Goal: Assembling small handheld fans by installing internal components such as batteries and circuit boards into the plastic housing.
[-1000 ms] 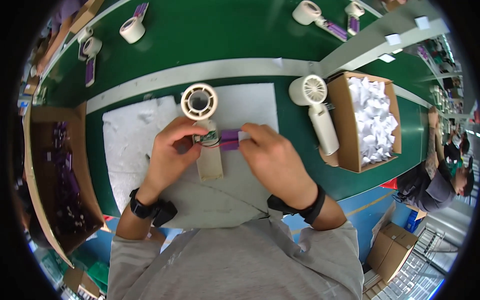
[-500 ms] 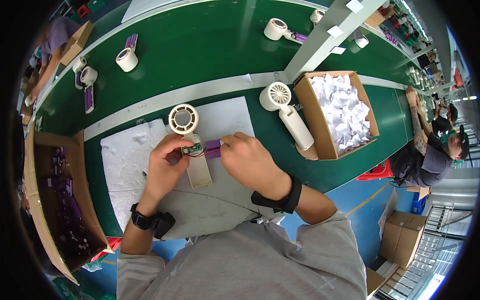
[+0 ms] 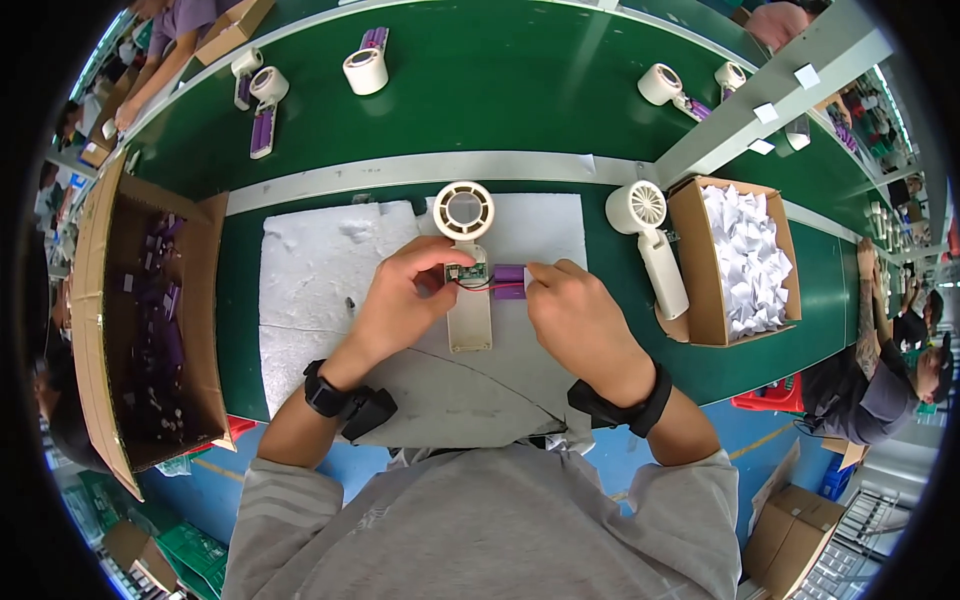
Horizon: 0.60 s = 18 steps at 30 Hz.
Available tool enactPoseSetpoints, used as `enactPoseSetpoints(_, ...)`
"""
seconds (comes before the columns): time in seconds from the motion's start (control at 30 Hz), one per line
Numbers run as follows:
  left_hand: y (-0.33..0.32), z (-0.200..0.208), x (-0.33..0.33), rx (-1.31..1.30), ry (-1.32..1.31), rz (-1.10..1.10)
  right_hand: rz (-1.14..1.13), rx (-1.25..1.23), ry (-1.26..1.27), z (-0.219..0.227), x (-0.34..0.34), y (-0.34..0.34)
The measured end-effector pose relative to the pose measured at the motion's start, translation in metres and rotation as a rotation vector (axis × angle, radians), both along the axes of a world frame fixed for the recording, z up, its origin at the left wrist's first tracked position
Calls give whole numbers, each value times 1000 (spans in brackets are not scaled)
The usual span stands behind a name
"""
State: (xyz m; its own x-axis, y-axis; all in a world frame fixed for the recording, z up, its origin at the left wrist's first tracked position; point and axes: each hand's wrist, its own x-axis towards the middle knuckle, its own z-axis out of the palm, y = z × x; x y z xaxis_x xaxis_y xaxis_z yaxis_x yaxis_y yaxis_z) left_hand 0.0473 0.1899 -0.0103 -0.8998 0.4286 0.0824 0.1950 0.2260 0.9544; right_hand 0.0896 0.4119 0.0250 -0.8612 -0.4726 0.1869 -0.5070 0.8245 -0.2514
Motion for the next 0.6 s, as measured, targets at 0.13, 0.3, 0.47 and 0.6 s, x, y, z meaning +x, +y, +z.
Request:
enactPoseSetpoints(0.13, 0, 1, -1, -19, -9, -20, 14, 44, 7, 1, -2, 0)
enactPoseSetpoints(0.3, 2, -1, -1, 27, 72, -1, 15, -43, -45, 8, -3, 1)
enactPoseSetpoints(0.47, 1, 1, -1, 18, 52, 13, 42, -19, -29, 4, -7, 4)
enactPoseSetpoints(0.6, 2, 1, 0, 1, 42, 14, 33, -13, -25, 4, -5, 2)
